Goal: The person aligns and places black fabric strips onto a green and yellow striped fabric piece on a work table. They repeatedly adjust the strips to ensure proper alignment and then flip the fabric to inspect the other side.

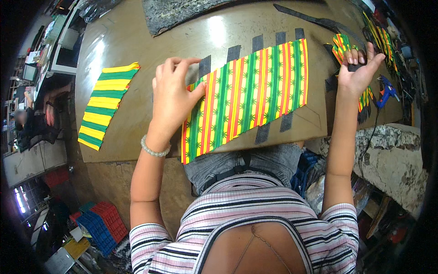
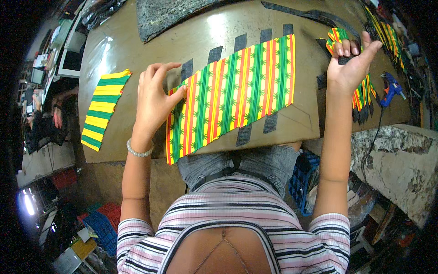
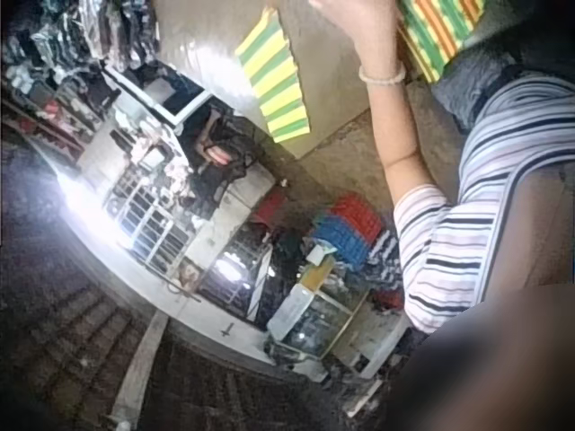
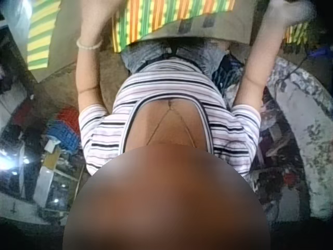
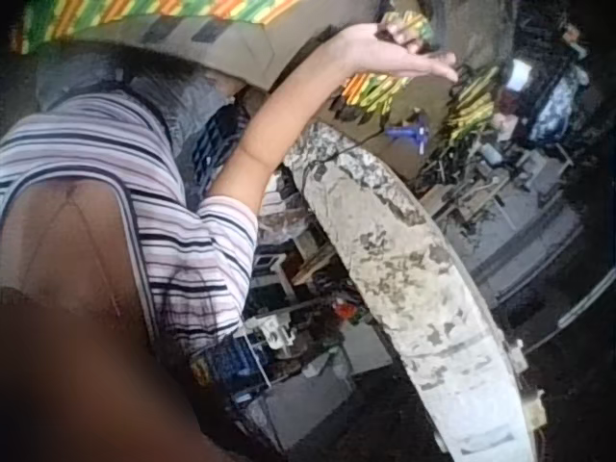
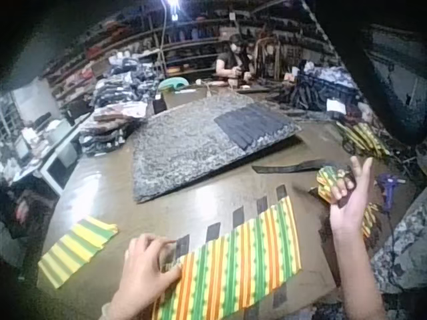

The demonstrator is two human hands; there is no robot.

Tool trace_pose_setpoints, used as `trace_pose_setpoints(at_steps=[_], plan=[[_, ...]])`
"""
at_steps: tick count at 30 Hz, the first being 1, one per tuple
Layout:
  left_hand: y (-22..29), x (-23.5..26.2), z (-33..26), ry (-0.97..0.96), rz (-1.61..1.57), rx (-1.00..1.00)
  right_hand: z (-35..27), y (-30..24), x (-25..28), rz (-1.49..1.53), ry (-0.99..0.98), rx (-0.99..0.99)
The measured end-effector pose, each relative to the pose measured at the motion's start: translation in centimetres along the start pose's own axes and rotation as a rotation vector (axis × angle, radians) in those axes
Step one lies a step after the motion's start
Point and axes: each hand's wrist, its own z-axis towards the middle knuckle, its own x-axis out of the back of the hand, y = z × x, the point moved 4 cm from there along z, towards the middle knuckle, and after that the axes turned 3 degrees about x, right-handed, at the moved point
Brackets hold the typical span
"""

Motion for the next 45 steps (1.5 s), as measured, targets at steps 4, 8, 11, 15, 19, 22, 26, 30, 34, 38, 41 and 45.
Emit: trace_pose_setpoints(at_steps=[4, 8, 11, 15, 19, 22, 26, 30, 34, 38, 41, 45], plan=[[1.3, -2.4, 1.1, -0.115, -0.261, 0.025, -2.4, 3.7, -3.2, 0.43, -0.234, -0.817], [2.4, -4.6, 1.8, -0.14, -0.155, -0.045, -3.1, 6.6, -4.0, 0.698, -0.358, -0.839], [2.4, -4.9, 1.6, -0.098, -0.156, -0.093, -2.6, 8.6, -3.5, 0.715, -0.312, -0.796], [1.7, -5.2, 1.7, -0.069, -0.298, -0.086, -4.0, 8.9, -4.5, 0.753, -0.594, -1.233], [0.9, -5.9, 2.2, -0.156, -0.416, -0.019, -0.7, 8.7, -4.8, 0.054, -0.367, -0.725], [0.7, -5.9, 2.3, -0.2, -0.519, 0.03, 1.6, 9.4, -7.2, -0.186, -0.509, -0.49], [0.3, -5.8, 2.1, -0.238, -0.641, 0.133, -1.4, 8.9, -9.9, -1.704, -0.599, 1.411], [0.3, -5.7, 2.1, -0.252, -0.622, 0.122, -6.7, 9.9, -8.0, -1.244, -1.211, 0.509], [0.6, -5.8, 2.0, -0.195, -0.534, 0.049, -11.1, 9.7, -7.3, -1.145, -1.438, 0.189], [0.5, -6.0, 1.7, -0.203, -0.613, 0.107, -11.2, 10.8, -7.6, -1.209, -1.342, 0.049], [0.4, -5.9, 1.7, -0.211, -0.628, 0.134, -11.2, 11.5, -7.5, -1.221, -1.295, 0.03], [0.3, -5.7, 1.8, -0.225, -0.645, 0.084, -11.5, 11.8, -7.0, -1.235, -1.262, 0.026]])
